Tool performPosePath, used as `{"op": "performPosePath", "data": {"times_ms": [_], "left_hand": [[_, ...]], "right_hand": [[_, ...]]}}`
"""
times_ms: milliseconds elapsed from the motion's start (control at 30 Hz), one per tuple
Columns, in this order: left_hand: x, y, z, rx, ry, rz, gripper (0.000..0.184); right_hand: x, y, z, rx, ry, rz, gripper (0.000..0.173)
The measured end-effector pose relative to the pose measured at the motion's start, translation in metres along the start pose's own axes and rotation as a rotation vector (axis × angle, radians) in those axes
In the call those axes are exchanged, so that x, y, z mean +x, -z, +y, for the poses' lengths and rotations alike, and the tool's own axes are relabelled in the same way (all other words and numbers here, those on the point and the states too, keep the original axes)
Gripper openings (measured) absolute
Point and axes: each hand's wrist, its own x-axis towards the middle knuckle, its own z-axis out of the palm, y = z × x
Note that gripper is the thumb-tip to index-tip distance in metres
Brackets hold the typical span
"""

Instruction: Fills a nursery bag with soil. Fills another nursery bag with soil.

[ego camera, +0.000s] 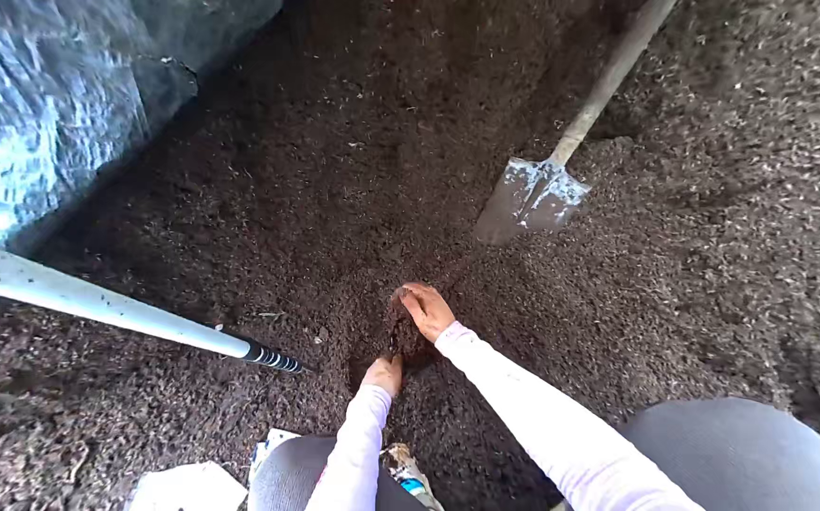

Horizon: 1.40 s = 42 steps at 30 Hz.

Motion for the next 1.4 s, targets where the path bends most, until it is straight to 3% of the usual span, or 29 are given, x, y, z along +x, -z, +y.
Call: {"op": "performPosePath", "data": {"times_ms": [100,233,300,433,500,600,633,700,767,867,933,1133,1233,1333,1400], "left_hand": [[0.001,-0.001,0.000,0.025,-0.043,0.017,0.049],[0.003,-0.001,-0.001,-0.045,-0.049,0.027,0.044],[0.003,-0.001,-0.002,-0.083,-0.048,0.027,0.044],[0.002,0.001,-0.002,-0.094,-0.048,0.025,0.044],[0.004,0.003,-0.005,-0.064,-0.070,0.015,0.044],[0.002,0.013,-0.005,-0.095,-0.110,0.088,0.046],[0.001,0.020,-0.004,-0.134,-0.117,0.146,0.049],[0.002,0.034,-0.004,-0.188,-0.117,0.217,0.055],[0.007,0.038,-0.005,-0.198,-0.097,0.198,0.064],[0.019,0.026,-0.001,-0.132,-0.022,0.041,0.085],[0.023,0.019,0.004,-0.133,-0.020,-0.053,0.080],[0.025,0.015,0.011,0.080,-0.115,0.083,0.067],[0.016,0.018,0.019,0.210,-0.123,0.150,0.065],[0.023,0.028,0.013,0.133,-0.214,0.225,0.057],[0.032,0.032,0.010,0.016,-0.215,0.240,0.060]], "right_hand": [[0.022,-0.009,0.013,-0.395,0.079,-0.052,0.046],[0.016,-0.040,0.028,-0.650,0.085,-0.233,0.052],[0.016,-0.037,0.018,-0.714,0.109,-0.270,0.054],[0.013,-0.042,0.014,-0.735,0.274,-0.014,0.051],[0.010,-0.048,0.020,-0.728,0.168,-0.175,0.054],[0.020,-0.037,0.012,-0.726,0.189,-0.338,0.053],[0.023,-0.029,0.008,-0.691,0.178,-0.315,0.051],[0.019,-0.009,0.012,-0.541,0.057,-0.086,0.044],[0.011,0.013,0.032,-0.322,-0.235,0.060,0.047],[-0.012,0.020,0.080,0.063,-0.688,0.036,0.061],[-0.034,0.010,0.098,0.244,-0.846,-0.008,0.066],[-0.065,-0.033,0.088,0.465,-1.040,0.033,0.070],[-0.067,-0.052,0.075,0.716,-1.198,0.055,0.080],[-0.076,-0.065,0.066,1.025,-1.343,0.103,0.092],[-0.079,-0.071,0.059,1.091,-1.356,0.179,0.088]]}}
